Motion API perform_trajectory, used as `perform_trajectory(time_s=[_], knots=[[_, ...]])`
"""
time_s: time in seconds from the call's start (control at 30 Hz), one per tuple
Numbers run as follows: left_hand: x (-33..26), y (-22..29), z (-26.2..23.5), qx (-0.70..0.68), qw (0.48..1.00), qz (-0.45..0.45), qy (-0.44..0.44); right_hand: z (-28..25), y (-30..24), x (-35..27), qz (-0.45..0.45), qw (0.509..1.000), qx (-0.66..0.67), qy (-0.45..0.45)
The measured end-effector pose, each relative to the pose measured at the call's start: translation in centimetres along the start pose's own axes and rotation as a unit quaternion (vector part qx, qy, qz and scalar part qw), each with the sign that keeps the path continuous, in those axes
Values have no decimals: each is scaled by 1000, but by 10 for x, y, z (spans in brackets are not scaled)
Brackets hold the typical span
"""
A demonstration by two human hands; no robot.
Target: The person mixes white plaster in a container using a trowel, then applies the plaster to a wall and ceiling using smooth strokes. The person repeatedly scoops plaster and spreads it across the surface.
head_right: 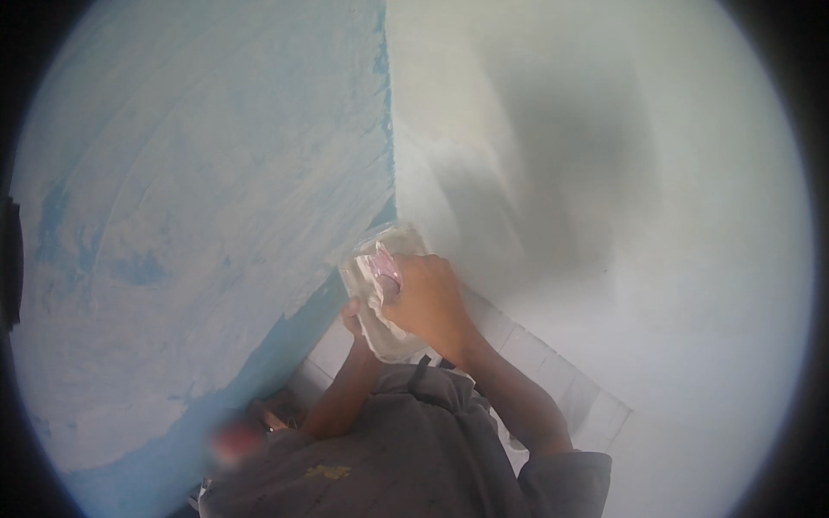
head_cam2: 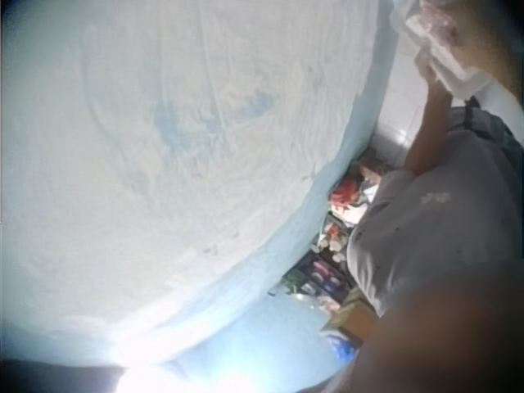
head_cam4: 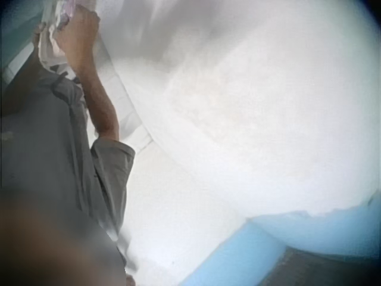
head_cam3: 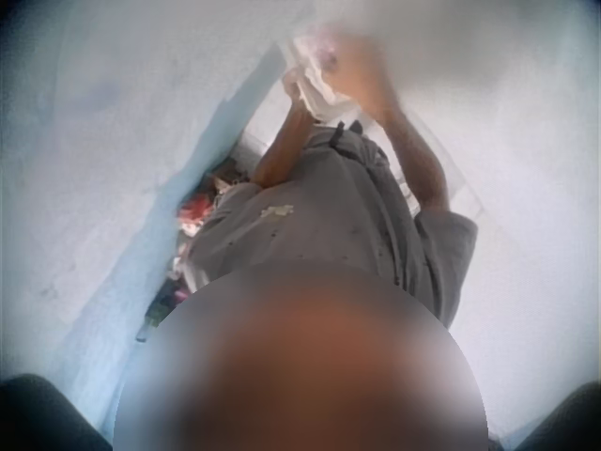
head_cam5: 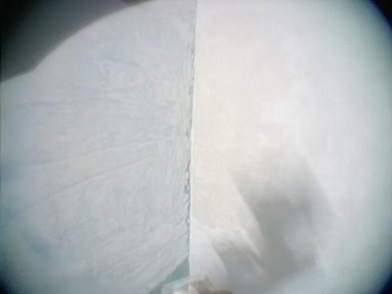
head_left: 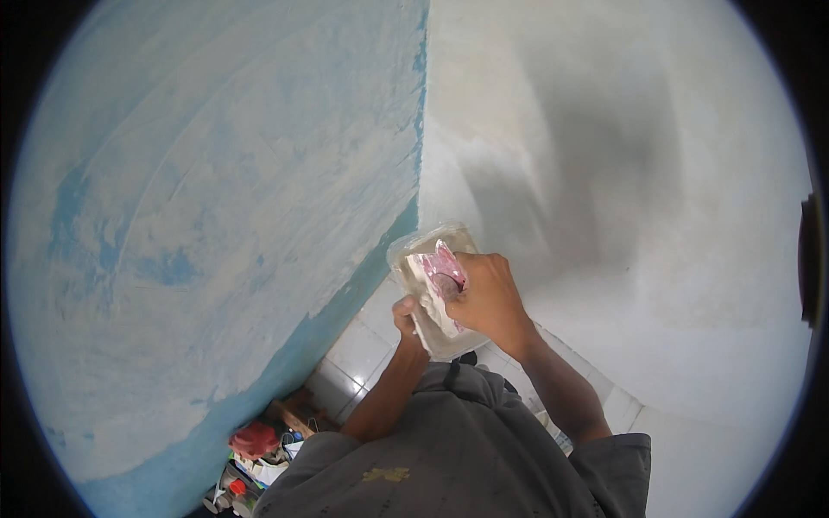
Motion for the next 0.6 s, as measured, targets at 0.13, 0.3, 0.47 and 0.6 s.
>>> perform_trajectory(time_s=[0.13,0.3,0.47,0.6], knots=[[0,7,12,50,998,10,40,-5,6,4,19,999,-10,24],[-1,7,8,23,998,-7,57,3,-3,2,4,1000,5,12],[1,5,-2,8,1000,-10,15,-7,-9,6,-8,999,15,41],[2,8,6,21,1000,-12,18,6,-5,5,25,999,-9,-46]])
Point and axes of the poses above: each hand's wrist, its own x-axis towards the middle knuckle, its own z-axis out of the palm, y = z × x, the point moved 8 cm from there along x, towards the middle knuckle, and after that the axes turned 7 degrees about -z, right-handed, at the moved point
